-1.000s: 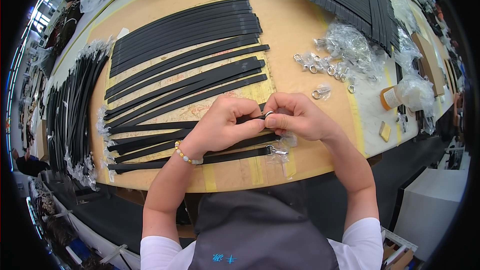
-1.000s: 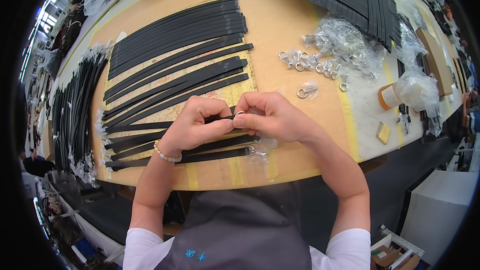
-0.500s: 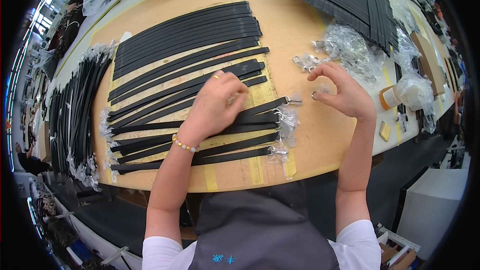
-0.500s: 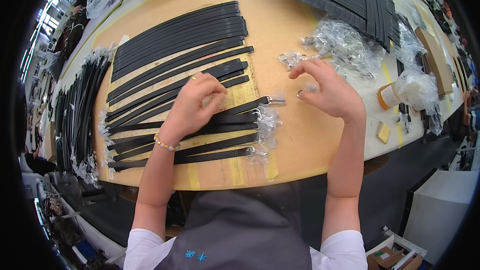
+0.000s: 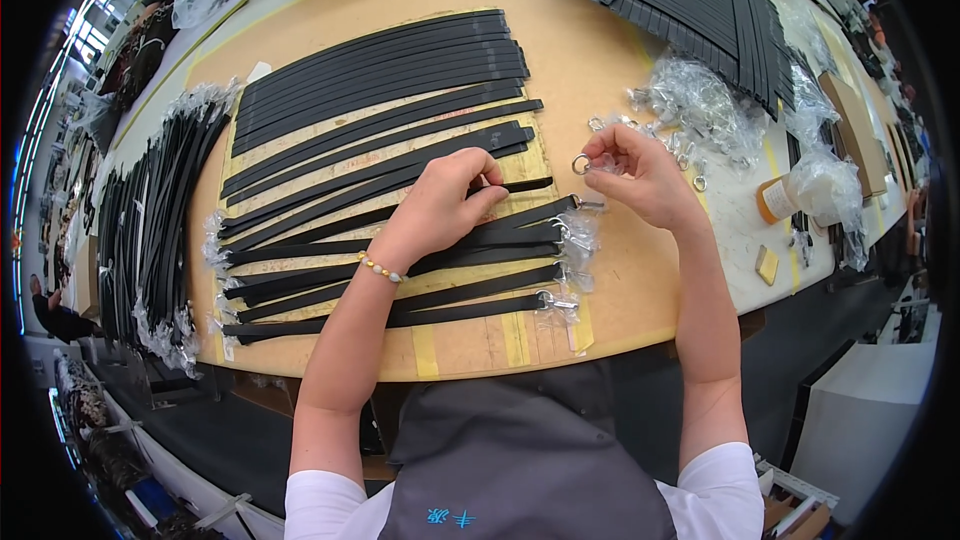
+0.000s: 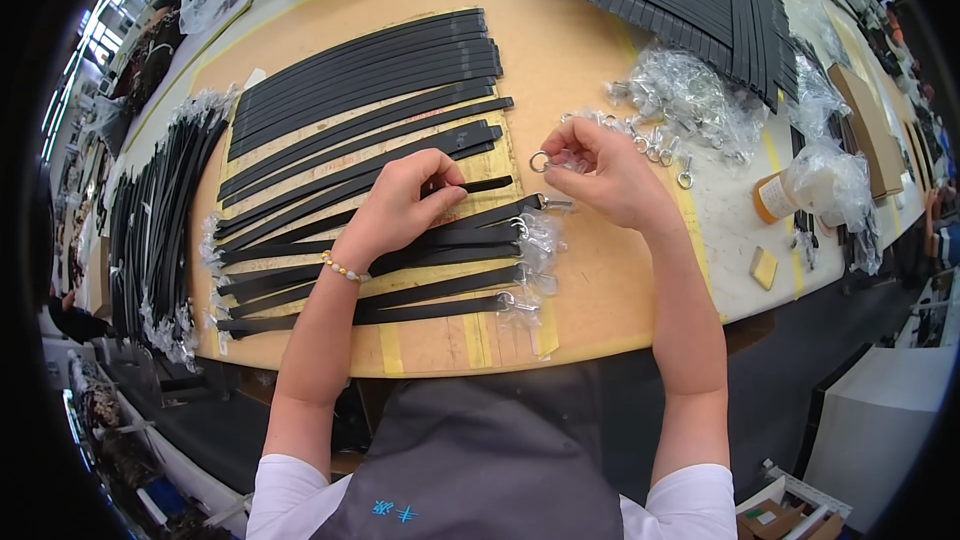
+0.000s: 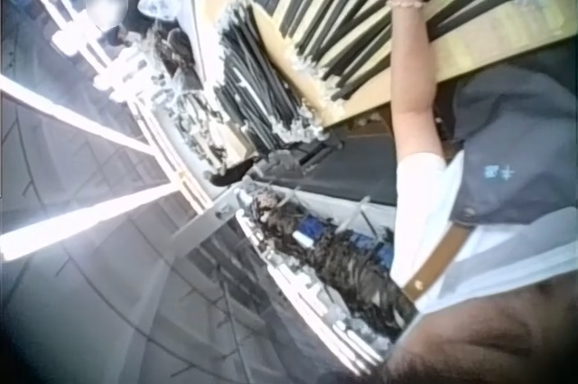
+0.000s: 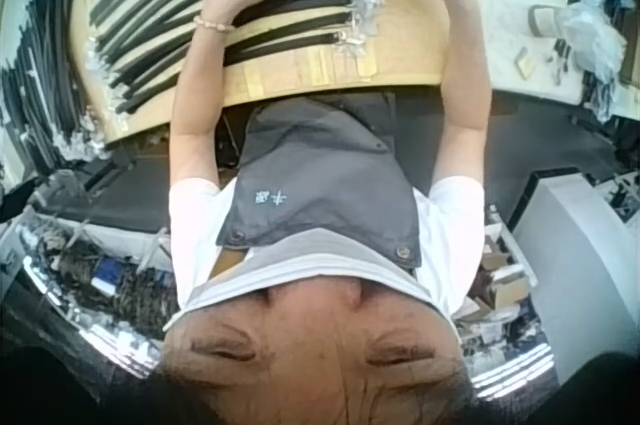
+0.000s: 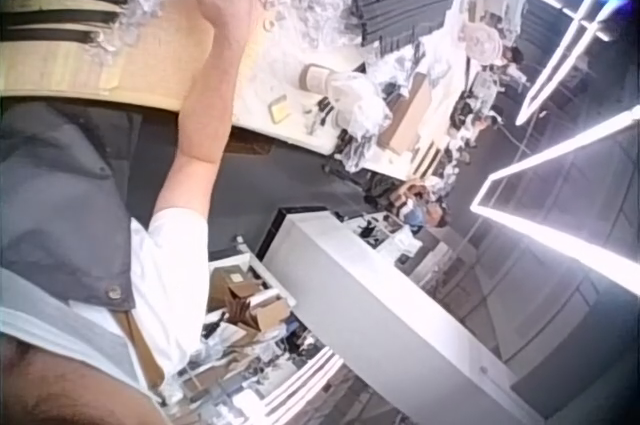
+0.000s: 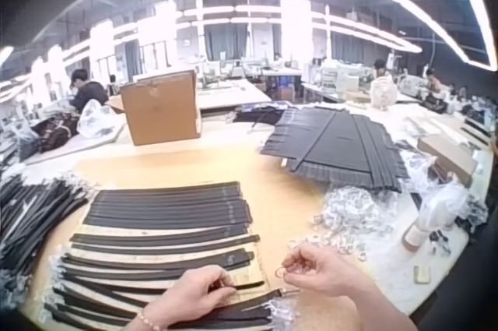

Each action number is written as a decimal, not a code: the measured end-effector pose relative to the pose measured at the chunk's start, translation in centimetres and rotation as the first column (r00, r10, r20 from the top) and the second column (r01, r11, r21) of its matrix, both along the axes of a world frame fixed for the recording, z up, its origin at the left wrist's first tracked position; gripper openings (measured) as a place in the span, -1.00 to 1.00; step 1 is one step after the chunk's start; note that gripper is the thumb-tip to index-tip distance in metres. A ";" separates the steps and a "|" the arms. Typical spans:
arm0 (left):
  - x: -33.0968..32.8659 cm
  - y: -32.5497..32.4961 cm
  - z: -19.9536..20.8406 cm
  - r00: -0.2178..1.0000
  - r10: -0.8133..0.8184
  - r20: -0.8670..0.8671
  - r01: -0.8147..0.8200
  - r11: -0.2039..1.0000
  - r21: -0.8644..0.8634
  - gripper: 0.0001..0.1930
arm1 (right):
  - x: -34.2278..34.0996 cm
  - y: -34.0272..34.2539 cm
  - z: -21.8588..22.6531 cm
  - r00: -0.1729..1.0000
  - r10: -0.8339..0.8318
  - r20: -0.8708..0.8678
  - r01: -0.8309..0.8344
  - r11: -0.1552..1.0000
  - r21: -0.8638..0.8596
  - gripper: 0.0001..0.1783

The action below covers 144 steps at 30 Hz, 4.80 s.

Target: Assembling plastic and metal buckle hardware onto black leather or synthetic straps on a workshop table.

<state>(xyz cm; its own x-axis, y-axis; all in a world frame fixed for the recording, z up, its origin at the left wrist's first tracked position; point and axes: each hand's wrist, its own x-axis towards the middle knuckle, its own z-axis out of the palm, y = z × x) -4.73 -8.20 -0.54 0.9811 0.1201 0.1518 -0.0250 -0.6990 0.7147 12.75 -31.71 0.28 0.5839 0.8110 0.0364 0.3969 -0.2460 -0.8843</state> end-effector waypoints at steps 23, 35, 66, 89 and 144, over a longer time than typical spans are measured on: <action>-2.6 -3.0 3.4 0.977 -0.126 0.171 0.194 0.859 -0.473 -0.79 | -4.6 1.6 -0.2 0.487 0.566 -0.665 -0.236 0.819 0.524 -0.71; -3.1 -2.8 4.7 0.958 -0.082 0.276 0.160 0.948 -0.274 -0.85 | -4.3 2.4 -0.7 0.465 0.522 -0.715 -0.196 0.848 0.492 -0.77; -2.7 -2.7 3.6 0.975 -0.093 0.202 0.120 0.985 -0.124 -0.75 | -6.2 2.6 1.7 0.699 0.206 -0.685 -0.166 0.978 0.125 -0.82; -2.3 -3.3 2.8 0.981 -0.077 0.180 0.105 0.983 -0.151 -0.78 | -5.9 1.9 1.3 0.697 0.239 -0.676 -0.199 0.970 0.138 -0.76; -0.6 -1.8 1.3 0.981 -0.100 0.165 0.096 0.995 0.032 -0.84 | 1.0 1.7 -1.4 0.885 -0.352 0.305 0.322 0.936 0.145 -0.80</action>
<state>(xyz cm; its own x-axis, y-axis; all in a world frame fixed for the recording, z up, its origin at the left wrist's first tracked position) -5.32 -10.04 0.73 0.9487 0.0192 0.3157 -0.2114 -0.7040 0.6780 13.75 -29.98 -1.12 0.7655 0.5523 0.3302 0.5696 -0.3428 -0.7470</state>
